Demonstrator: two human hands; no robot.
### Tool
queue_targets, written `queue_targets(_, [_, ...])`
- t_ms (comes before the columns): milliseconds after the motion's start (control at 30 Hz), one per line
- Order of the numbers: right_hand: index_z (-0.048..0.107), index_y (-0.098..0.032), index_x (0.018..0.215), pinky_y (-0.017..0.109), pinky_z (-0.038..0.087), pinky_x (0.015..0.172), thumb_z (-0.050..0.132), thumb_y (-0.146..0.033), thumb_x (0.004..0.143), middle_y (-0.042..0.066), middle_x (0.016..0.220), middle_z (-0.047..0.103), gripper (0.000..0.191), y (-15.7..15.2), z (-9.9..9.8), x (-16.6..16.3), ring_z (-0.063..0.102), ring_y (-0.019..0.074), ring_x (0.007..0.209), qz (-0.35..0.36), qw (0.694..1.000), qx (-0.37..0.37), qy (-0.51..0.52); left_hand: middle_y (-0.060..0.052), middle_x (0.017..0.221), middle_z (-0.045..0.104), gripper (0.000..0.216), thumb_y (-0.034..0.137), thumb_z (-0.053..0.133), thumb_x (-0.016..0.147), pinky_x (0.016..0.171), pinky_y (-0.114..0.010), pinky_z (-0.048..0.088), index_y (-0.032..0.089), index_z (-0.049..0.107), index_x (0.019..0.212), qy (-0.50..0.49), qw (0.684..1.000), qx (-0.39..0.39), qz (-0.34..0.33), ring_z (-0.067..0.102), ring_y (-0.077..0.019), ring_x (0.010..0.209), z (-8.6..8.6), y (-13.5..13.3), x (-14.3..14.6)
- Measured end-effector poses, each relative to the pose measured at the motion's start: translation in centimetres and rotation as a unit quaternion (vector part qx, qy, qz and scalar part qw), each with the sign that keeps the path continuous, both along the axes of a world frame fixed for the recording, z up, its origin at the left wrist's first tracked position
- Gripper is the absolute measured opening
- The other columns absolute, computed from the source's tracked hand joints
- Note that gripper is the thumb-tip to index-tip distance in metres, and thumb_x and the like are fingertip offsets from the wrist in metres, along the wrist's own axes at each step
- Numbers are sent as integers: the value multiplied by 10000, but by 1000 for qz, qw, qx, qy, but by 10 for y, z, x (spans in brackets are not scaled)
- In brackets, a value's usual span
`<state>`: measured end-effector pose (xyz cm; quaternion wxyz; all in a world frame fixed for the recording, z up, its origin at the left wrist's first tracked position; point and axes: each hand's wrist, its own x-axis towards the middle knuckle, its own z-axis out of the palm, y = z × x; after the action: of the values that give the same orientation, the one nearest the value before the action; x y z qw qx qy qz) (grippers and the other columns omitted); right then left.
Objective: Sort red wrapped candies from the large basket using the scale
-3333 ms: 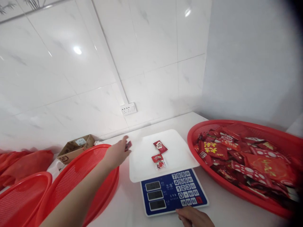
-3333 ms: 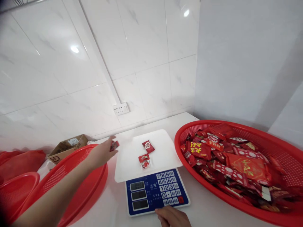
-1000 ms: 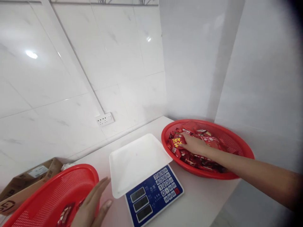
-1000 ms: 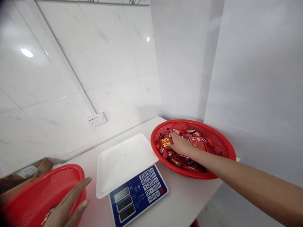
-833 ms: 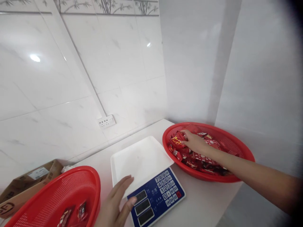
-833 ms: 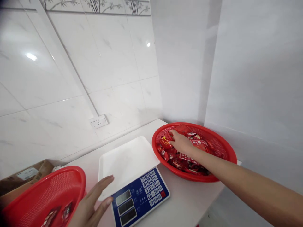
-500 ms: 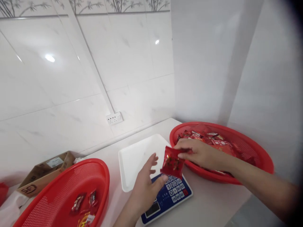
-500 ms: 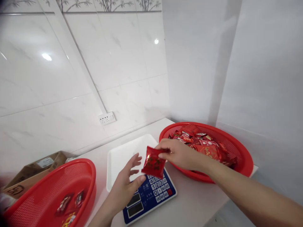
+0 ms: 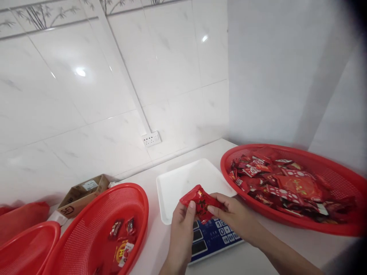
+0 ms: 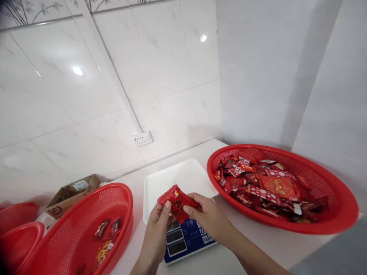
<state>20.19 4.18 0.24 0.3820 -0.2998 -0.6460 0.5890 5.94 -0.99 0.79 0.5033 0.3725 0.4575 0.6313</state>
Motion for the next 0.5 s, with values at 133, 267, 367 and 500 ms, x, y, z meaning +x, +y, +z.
queue_targets(133, [633,-167,980,321,507,726,597,-399,771,40,863,688,314,2,6,4,629,213,821,-3,999,-18,-26,-55,865,688,267,384,589,805,703,-261,483,163,658,937,15,1000,-7,-6,625,-165,764,-3,0,-8])
queue_targets(267, [570,-173,1083,324,526,740,569,-456,781,63,935,683,414,3,5,5,638,215,853,-62,997,-25,-33,-32,824,661,186,342,641,771,627,-217,481,159,614,787,-31,999,-21,-14,605,-124,705,-6,-2,-8])
queue_targets(367, [420,-203,1270,345,550,707,489,-448,837,97,1060,641,503,2,-4,4,638,211,869,-115,990,54,-55,-30,870,648,170,327,648,767,697,-250,501,169,591,795,-78,997,-17,5,613,-142,805,-6,-2,-6])
queue_targets(500, [464,-282,1266,400,524,831,507,-382,842,109,1341,437,438,-2,-19,1,504,267,1143,-198,914,326,-140,-17,935,643,143,294,665,753,794,-283,491,188,579,797,-116,992,-2,43,603,-147,902,-8,-1,-6])
